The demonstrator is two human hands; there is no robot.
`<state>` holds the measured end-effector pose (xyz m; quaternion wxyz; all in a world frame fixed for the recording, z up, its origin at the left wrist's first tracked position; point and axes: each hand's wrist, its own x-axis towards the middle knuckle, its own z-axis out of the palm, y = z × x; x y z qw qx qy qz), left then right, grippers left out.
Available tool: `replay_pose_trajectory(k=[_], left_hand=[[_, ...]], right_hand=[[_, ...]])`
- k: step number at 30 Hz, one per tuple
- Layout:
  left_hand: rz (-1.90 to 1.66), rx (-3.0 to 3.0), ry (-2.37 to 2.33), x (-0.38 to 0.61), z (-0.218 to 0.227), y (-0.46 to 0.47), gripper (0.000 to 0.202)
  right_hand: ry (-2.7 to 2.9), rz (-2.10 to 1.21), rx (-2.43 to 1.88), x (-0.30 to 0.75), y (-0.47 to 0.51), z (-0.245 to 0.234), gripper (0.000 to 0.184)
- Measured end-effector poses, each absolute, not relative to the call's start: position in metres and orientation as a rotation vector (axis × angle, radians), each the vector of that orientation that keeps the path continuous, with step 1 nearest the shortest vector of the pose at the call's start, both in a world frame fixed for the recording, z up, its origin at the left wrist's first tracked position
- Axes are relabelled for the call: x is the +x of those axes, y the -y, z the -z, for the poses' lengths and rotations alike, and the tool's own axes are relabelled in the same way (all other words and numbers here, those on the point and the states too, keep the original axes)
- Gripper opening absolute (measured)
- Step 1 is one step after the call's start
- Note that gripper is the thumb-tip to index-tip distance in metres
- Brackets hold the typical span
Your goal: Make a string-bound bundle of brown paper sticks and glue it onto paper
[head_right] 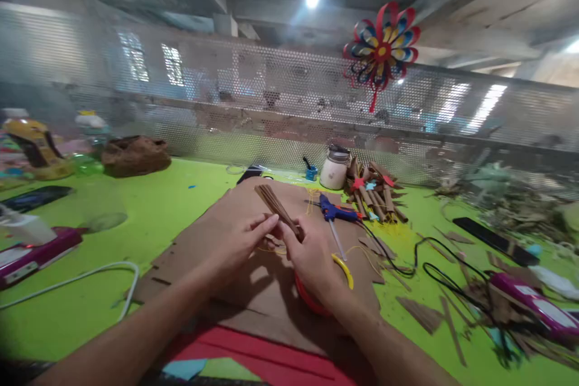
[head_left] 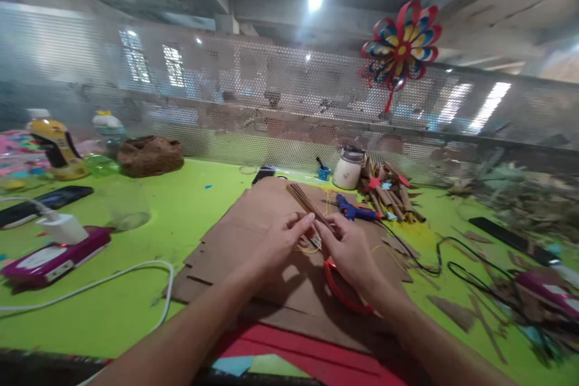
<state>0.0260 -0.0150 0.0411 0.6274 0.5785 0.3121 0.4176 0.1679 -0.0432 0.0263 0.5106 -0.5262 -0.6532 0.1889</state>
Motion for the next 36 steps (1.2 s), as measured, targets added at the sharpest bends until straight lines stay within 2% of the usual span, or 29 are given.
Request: replay_pose_trajectory(k=[4, 11, 18, 28, 36], left_hand=[[-0.909, 1.174, -0.621, 0.026, -0.038, 0.014, 0.037], [-0.985, 0.978, -0.65, 0.028, -0.034, 0.015, 0.029], [-0.987, 0.946, -0.57, 0.031, -0.03, 0.014, 0.028], [-0.966, 1.051, -0.513, 0.034, -0.024, 0.016, 0.033], [-0.989, 1.071, -0.58, 0.035, -0.02, 0.014, 0.035]], right_hand=[[1.597, -0.43, -1.277, 0.155, 0.054, -0.022, 0.028], [1.65, -0.401, -1.278, 0.15, 0.045, -0.004, 0.027], [1.615, -0.46, -1.285, 0.149, 0.045, -0.006, 0.028], [1.567, -0.504, -1.271, 0.148, 0.044, -0.003, 0.02], [1.588, -0.559, -1.367, 0.143, 0.048, -0.001, 0.022]])
